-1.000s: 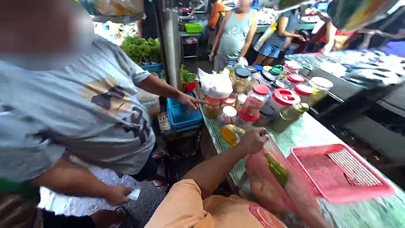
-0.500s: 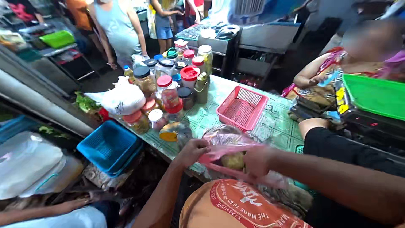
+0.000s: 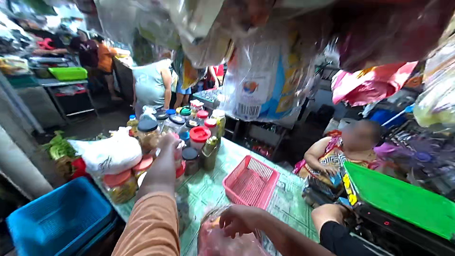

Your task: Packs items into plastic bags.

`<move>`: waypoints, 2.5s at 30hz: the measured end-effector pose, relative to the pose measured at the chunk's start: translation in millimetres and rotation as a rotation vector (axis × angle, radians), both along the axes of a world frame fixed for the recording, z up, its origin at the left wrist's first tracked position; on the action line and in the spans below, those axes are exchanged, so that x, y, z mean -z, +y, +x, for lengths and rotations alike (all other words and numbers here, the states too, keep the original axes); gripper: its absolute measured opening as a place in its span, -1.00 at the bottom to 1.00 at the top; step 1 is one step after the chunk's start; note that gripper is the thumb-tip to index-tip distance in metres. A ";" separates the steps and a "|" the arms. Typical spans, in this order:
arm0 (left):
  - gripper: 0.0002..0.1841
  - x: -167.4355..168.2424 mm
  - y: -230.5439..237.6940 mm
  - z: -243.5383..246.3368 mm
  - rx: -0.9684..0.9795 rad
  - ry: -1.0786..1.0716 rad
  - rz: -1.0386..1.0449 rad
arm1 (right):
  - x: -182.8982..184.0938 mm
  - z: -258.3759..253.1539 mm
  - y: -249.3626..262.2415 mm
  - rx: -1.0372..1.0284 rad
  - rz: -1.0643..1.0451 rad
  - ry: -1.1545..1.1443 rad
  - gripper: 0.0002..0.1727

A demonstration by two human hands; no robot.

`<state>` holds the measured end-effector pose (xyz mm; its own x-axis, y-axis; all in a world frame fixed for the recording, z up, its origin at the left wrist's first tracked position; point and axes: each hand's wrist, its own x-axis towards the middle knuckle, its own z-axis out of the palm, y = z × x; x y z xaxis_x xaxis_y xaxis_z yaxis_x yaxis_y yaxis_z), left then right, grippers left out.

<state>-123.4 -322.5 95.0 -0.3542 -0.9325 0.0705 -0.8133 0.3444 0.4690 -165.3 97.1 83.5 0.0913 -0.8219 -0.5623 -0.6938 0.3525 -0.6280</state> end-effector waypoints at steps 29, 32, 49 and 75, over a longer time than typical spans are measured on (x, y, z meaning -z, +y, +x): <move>0.17 92.5 278.0 180.7 0.640 0.592 0.621 | 118.1 -24.0 39.1 1.291 -0.405 -0.999 -0.41; 0.01 98.6 285.0 168.5 0.507 0.594 0.595 | 127.6 -17.5 36.5 1.300 -0.374 -1.000 -0.43; -0.07 258.9 305.2 217.3 0.280 0.454 0.529 | 183.7 -26.2 68.9 1.366 -0.358 -1.074 -0.32; -0.15 113.5 322.4 131.4 0.787 0.787 0.742 | -31.6 -33.1 39.0 1.014 -0.415 -0.235 -0.30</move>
